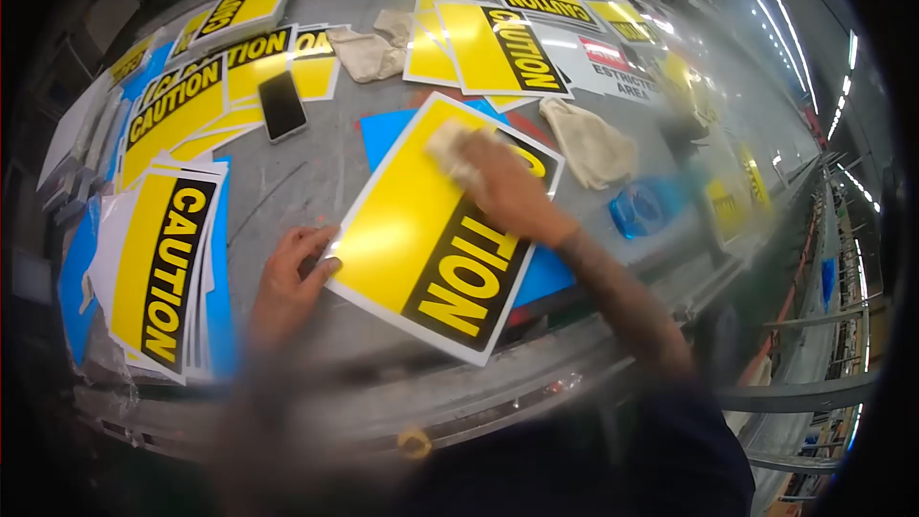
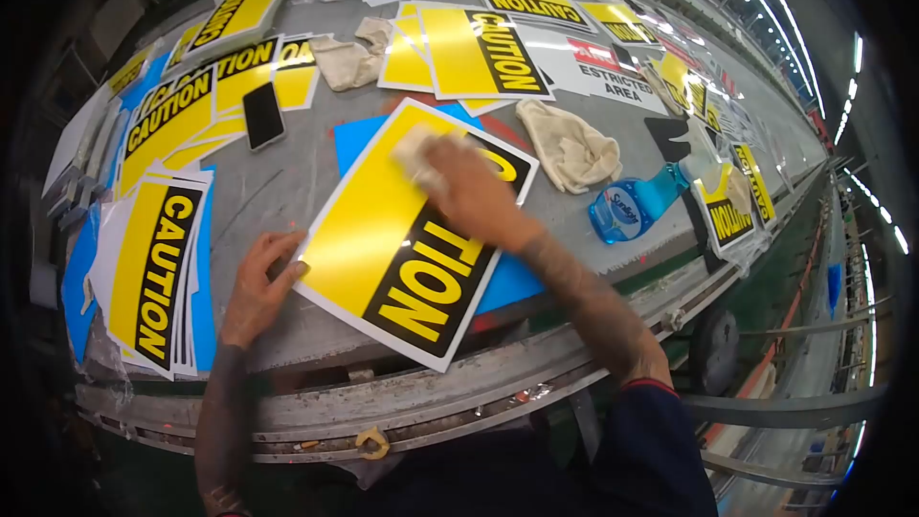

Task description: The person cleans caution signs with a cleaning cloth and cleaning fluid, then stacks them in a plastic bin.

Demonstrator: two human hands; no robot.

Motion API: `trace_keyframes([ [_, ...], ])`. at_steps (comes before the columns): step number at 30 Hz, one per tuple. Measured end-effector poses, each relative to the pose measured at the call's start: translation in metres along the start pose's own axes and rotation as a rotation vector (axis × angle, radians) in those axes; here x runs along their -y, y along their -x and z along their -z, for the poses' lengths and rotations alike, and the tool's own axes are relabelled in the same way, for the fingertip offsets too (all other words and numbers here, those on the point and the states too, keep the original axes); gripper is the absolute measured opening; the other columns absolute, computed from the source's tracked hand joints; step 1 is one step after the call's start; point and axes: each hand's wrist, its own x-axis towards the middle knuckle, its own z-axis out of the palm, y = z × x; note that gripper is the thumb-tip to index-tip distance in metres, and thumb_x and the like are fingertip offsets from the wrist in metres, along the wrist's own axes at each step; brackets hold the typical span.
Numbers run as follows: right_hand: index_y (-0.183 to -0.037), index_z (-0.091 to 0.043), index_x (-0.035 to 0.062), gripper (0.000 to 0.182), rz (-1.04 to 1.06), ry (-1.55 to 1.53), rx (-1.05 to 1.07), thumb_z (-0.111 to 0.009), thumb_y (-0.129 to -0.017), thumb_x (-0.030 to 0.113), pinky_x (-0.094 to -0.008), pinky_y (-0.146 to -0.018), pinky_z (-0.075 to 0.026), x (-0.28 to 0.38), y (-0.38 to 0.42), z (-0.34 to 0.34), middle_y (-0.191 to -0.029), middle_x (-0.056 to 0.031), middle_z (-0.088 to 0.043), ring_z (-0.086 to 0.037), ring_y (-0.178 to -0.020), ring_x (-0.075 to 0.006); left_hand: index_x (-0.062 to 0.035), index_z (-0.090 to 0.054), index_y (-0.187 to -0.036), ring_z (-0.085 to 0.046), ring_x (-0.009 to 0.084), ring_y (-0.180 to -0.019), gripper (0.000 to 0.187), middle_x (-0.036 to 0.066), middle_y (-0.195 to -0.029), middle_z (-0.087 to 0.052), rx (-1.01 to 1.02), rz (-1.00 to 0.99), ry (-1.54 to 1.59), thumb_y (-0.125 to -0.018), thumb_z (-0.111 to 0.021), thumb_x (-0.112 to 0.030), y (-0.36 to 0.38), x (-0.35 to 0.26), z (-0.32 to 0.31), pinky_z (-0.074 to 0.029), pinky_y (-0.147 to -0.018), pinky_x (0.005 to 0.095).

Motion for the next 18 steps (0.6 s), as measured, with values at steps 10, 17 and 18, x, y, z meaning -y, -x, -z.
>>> trace_keyframes([
  [10, -0.153, -0.06, 0.0097, 0.046, 0.008, -0.02, -0.046, -0.061, -0.11, 0.026, -0.0564, -0.129, -0.034, -0.019, 0.0, -0.002, -0.163, -0.0187, -0.054, -0.048, -0.151, -0.0436, -0.0024, -0.071, -0.14, -0.069, 0.0311, -0.123, 0.045, 0.017, -0.126, -0.069, 0.023, 0.004, -0.018, -0.097, -0.075, -0.012, -0.004, -0.003, 0.01, -0.053, -0.106, 0.0394],
  [17, -0.145, -0.06, -0.0012, 0.043, -0.418, -0.104, -0.198, -0.052, -0.115, 0.03, -0.0552, -0.079, -0.059, -0.048, 0.02, 0.071, -0.094, -0.0271, -0.075, -0.076, -0.089, -0.0444, -0.0016, -0.071, -0.141, -0.07, 0.0323, -0.122, 0.044, 0.017, -0.132, -0.069, 0.028, 0.038, 0.042, -0.098, -0.074, -0.013, -0.001, 0.001, 0.008, -0.053, -0.109, 0.0399],
  [18, -0.15, -0.058, 0.0004, 0.046, -0.441, -0.222, -0.132, -0.052, -0.116, 0.031, -0.0539, -0.085, -0.06, -0.009, 0.02, 0.081, -0.105, -0.0273, -0.076, -0.076, -0.099, -0.0437, -0.0016, -0.071, -0.14, -0.07, 0.0325, -0.123, 0.044, 0.018, -0.133, -0.069, 0.03, 0.041, 0.047, -0.098, -0.074, -0.012, -0.003, 0.0, 0.009, -0.053, -0.109, 0.0402],
])
